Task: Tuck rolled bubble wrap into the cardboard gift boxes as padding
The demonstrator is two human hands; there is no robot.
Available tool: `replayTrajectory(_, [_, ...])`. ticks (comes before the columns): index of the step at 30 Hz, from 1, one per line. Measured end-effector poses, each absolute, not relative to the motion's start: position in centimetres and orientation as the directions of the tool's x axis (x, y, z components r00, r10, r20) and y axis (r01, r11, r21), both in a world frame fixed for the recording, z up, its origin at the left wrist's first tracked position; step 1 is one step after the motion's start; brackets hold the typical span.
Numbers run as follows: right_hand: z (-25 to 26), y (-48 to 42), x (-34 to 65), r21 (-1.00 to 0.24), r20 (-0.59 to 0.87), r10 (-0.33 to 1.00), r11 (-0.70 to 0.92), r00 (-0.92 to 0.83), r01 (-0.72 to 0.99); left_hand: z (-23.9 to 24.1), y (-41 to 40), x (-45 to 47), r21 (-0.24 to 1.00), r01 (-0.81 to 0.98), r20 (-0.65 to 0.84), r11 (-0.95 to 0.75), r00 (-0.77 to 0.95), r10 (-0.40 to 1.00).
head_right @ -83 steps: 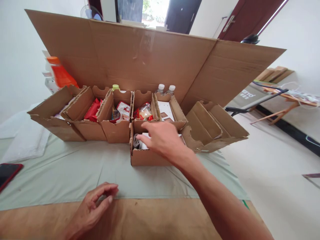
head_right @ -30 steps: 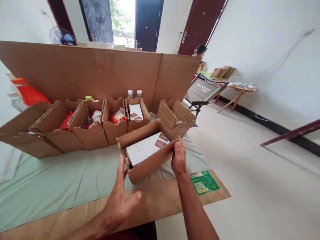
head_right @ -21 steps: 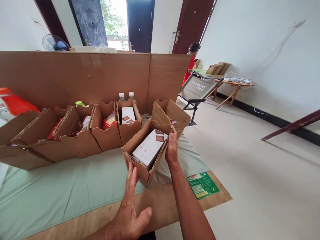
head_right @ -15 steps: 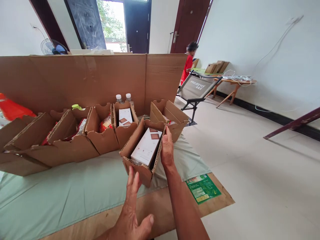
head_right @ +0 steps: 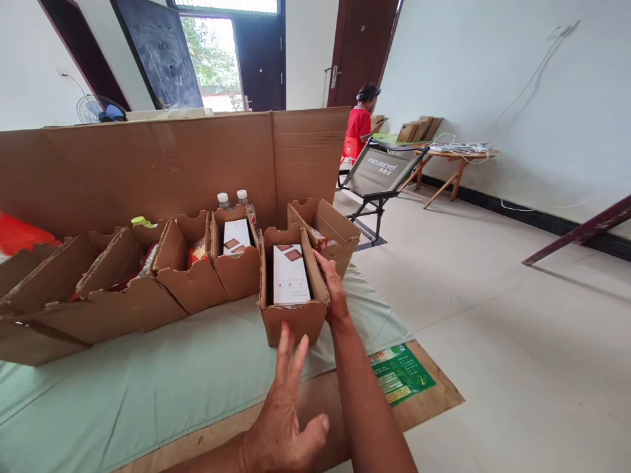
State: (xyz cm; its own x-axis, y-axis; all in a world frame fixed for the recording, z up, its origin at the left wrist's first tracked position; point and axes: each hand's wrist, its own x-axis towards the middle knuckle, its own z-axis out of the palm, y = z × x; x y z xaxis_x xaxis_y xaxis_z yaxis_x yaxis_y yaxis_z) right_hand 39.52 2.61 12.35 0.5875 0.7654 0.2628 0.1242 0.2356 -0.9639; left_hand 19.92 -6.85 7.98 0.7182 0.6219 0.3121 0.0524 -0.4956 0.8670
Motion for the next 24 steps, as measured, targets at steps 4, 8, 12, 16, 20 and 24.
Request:
replayTrajectory(4, [9.2,1.9,40.3,-0.979,0.137,0.773,0.200,0.620,-0.032,7.6,-5.6,21.8,0.884,0.090,0.264,-0.459,0.715,0.647])
replayTrajectory(8, [6.0,1.4,40.8,-0.987,0.070,0.709,0.151,0.701,-0.054,7.6,-3.0,23.5,0.867,0.101,0.292,-0.489,0.690,0.662])
replayTrajectory(12, [4.5,1.4,41.1,-0.994,0.038,0.654,0.101,0.755,-0.038,7.7,0.5,25.5,0.852,0.125,0.311,-0.509,0.661,0.683])
replayTrajectory(16, [4.3,1.5,41.1,-0.997,0.053,0.633,0.073,0.772,0.009,7.9,3.7,27.3,0.846,0.131,0.324,-0.516,0.644,0.693])
replayTrajectory(20, [4.6,1.3,41.1,-0.994,0.112,0.613,0.076,0.782,0.082,8.4,4.4,27.0,0.865,0.137,0.285,-0.483,0.658,0.697])
replayTrajectory(24, [6.5,0.5,39.5,-0.978,0.208,0.609,0.117,0.765,0.173,8.0,1.5,22.0,0.872,0.144,0.238,-0.467,0.709,0.664])
